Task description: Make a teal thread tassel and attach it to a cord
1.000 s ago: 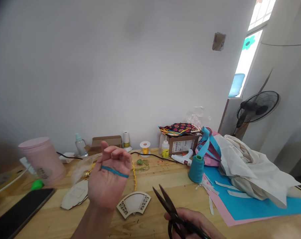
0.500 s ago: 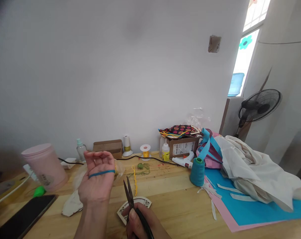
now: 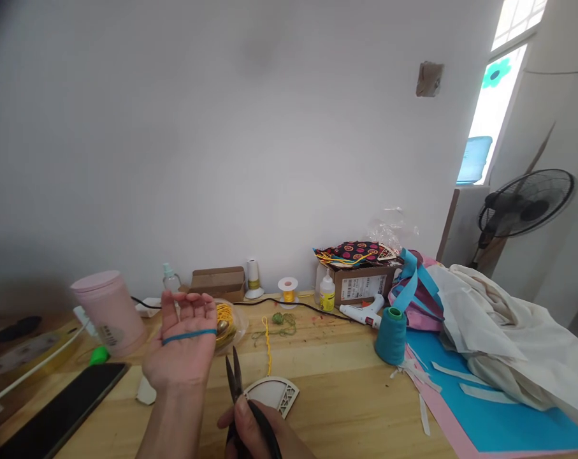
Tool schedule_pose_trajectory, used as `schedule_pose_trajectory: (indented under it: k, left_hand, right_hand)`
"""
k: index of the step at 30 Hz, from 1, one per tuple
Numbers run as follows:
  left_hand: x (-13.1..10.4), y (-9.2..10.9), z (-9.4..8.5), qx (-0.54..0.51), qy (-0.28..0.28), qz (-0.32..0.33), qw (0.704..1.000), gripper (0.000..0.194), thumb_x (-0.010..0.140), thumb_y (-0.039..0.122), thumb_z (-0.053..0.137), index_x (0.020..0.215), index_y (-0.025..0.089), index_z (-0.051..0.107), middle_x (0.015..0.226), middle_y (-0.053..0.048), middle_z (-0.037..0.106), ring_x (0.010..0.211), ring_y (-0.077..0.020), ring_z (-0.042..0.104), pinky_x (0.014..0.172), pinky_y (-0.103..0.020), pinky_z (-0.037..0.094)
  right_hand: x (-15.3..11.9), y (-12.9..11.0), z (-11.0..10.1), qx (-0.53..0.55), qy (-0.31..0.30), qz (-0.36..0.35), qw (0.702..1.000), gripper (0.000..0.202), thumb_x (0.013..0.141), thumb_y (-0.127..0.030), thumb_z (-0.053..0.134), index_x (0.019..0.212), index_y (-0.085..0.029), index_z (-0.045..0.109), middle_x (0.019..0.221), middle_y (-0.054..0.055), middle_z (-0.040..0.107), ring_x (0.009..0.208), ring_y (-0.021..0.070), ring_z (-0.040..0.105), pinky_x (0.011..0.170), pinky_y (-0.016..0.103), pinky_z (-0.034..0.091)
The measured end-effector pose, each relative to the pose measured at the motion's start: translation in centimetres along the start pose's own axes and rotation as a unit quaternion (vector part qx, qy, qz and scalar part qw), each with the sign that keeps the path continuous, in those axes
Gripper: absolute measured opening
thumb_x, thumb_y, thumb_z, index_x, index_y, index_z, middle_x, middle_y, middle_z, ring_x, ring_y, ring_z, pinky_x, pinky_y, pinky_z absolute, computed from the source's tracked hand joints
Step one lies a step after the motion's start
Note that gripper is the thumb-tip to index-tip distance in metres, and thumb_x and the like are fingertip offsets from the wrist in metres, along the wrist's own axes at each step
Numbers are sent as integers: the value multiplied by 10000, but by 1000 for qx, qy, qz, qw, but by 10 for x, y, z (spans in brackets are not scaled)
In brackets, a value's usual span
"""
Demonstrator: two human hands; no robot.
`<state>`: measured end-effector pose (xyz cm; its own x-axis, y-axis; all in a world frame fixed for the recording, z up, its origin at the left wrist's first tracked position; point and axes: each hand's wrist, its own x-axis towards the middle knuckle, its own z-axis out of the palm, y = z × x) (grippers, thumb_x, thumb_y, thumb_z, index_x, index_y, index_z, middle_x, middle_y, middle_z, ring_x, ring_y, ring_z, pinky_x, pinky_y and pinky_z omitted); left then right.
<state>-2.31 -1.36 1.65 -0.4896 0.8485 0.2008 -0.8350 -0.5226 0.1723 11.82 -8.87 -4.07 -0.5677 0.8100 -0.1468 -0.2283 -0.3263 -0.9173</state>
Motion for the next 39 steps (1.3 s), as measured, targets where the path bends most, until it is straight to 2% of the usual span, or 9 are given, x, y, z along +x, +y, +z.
schedule_pose_trajectory:
  k: [6,17,22,27,30,35,39]
  left_hand:
    - [-1,6,0,128,-36,68,989,411,728,345,293,958,204,603,861,-32,630,917,-169,533,895,-370,390]
    - [-6,13,9,195,-90,56,975,435,758,350,296,923,141,641,857,-83,635,915,-198,530,904,-426,369]
    - [-11,14,12,197,-95,42,975,435,759,349,301,923,133,642,863,-84,639,919,-198,532,917,-427,363]
    - [-16,12,11,204,-105,42,972,434,768,346,298,903,132,649,869,-89,642,923,-200,529,917,-421,363]
    - [-17,12,9,206,-109,43,972,432,763,346,308,908,123,649,866,-94,640,914,-202,531,914,-417,365]
    - [-18,13,8,206,-106,55,971,451,766,346,292,904,110,650,850,-102,641,895,-202,537,901,-420,375]
    - [-20,14,8,205,-108,51,971,452,769,340,288,914,106,646,849,-104,641,895,-198,537,900,-415,376]
  right_hand:
    - [12,-8,11,68,-22,40,997,631,606,-704,469,896,-148,540,607,-19,478,481,57,425,455,168,289]
    - [11,8,18,24,-20,16,999,659,638,-720,395,897,-134,551,561,-12,502,447,56,416,430,173,266]
    - [18,3,32,79,21,7,997,589,638,-686,455,856,-146,543,556,-30,468,436,43,398,426,161,273]
    - [26,0,42,65,19,10,998,556,638,-680,459,819,-158,520,559,-31,460,396,35,368,389,157,278]
    - [27,2,49,67,64,6,996,532,620,-681,477,734,-162,501,548,-34,456,391,30,363,361,141,258]
    - [23,3,58,77,157,0,985,523,596,-671,512,712,-161,508,536,-42,466,374,19,355,334,123,240]
    - [20,3,59,31,172,-12,985,564,586,-691,494,763,-158,540,517,-45,470,356,20,342,328,129,226]
